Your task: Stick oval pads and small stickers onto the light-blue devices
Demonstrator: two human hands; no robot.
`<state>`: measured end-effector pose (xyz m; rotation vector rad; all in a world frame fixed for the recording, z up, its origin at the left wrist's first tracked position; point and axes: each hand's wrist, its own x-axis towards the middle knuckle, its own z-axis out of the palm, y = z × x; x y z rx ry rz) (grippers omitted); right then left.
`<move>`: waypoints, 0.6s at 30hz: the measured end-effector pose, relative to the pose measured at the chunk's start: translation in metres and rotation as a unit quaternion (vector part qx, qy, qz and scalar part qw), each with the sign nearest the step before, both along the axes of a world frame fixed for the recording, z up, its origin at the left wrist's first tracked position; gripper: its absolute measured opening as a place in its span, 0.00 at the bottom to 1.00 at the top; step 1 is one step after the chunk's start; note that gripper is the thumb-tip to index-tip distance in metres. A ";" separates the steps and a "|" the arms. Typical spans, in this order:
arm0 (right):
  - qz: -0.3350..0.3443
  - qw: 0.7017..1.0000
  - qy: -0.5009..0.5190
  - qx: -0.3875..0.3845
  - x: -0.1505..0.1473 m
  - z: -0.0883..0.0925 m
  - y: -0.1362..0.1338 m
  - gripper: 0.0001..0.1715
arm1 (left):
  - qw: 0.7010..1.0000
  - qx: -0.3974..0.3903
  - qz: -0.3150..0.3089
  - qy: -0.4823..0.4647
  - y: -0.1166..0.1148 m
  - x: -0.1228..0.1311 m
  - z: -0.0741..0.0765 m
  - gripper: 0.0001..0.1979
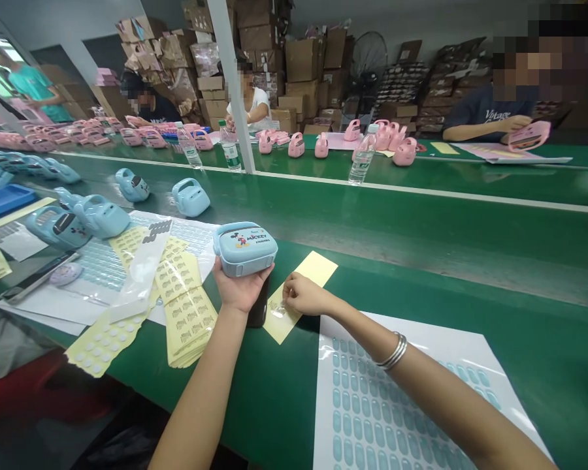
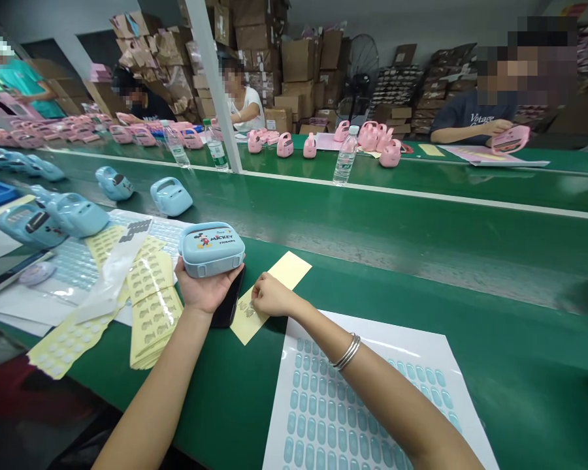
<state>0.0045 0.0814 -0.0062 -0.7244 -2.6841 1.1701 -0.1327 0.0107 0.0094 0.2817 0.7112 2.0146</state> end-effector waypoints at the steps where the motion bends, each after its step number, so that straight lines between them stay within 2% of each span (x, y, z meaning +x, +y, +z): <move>1: -0.005 1.000 -0.001 0.002 -0.001 -0.002 -0.001 0.09 | 1.000 -0.004 0.000 -0.005 0.000 0.000 0.000 0.29; 7: -0.018 1.000 -0.011 0.015 -0.008 -0.013 -0.005 0.07 | 1.000 -0.014 0.004 -0.023 0.000 0.000 0.002 0.30; 12: -0.023 1.000 -0.013 0.017 -0.007 -0.014 -0.010 0.09 | 1.000 -0.005 0.001 -0.029 0.000 -0.001 0.001 0.30; 15: -0.010 1.000 -0.017 -0.016 -0.005 -0.009 -0.012 0.08 | 0.999 0.001 -0.002 -0.032 0.001 -0.001 -0.001 0.29; 18: 0.040 0.995 -0.029 -0.084 -0.002 -0.001 -0.008 0.07 | 0.999 0.002 0.000 -0.032 0.001 -0.001 -0.002 0.29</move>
